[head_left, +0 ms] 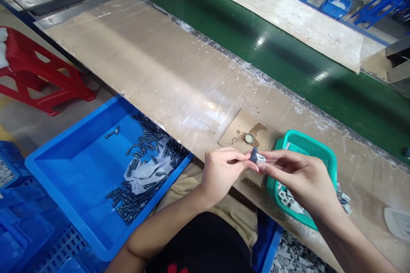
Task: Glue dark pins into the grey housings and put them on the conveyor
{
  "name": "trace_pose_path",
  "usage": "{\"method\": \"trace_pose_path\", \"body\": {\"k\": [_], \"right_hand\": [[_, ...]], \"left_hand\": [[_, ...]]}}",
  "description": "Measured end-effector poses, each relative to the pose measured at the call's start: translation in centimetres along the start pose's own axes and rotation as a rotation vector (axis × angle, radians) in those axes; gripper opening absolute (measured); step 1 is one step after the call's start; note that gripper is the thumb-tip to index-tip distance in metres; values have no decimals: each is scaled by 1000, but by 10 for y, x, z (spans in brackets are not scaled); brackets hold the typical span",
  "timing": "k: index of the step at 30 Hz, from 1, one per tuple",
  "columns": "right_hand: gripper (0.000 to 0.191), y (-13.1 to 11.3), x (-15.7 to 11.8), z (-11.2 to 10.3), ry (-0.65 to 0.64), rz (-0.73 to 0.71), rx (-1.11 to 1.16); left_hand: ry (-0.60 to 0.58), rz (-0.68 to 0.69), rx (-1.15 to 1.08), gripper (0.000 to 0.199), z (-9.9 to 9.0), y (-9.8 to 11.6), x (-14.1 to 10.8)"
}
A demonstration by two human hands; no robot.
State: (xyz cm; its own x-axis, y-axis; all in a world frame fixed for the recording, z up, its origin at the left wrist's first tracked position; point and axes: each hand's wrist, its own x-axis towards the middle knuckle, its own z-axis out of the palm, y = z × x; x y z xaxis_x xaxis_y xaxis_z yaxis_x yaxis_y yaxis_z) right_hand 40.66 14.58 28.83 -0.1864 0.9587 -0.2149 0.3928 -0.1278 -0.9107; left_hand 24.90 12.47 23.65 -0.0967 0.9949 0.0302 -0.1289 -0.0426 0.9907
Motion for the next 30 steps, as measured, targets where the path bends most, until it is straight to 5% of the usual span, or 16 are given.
{"method": "trace_pose_path", "body": {"k": [2, 4, 8, 13, 17, 19, 23, 27, 30], "right_hand": [[23, 4, 4, 0, 40, -7, -32], [26, 8, 16, -7, 122, -13, -112], [27, 24, 68, -55, 500, -43, -221], [13, 53, 129, -162, 852, 37, -134], [18, 65, 120, -204, 909, 77, -161], [14, 64, 96, -198, 861, 64, -185], [24, 62, 31, -146, 482, 25, -485], [39, 81, -20, -88, 120, -72, -822], [45, 100, -32, -67, 63, -200, -980]], "left_hand": [[-22, 5, -13, 5, 3, -5, 7], [-90, -4, -62, 22, 9, -10, 14], [-101, 55, 32, 59, 10, -16, 18], [317, 79, 312, 35, -44, -27, -3], [648, 17, 611, 42, -114, -65, -33], [604, -31, 819, 42, -148, -92, -49], [151, -79, 1053, 47, -200, -139, -72], [-151, -19, 1144, 43, -214, -158, -75], [-246, -33, 1142, 37, -208, -158, -70]]}}
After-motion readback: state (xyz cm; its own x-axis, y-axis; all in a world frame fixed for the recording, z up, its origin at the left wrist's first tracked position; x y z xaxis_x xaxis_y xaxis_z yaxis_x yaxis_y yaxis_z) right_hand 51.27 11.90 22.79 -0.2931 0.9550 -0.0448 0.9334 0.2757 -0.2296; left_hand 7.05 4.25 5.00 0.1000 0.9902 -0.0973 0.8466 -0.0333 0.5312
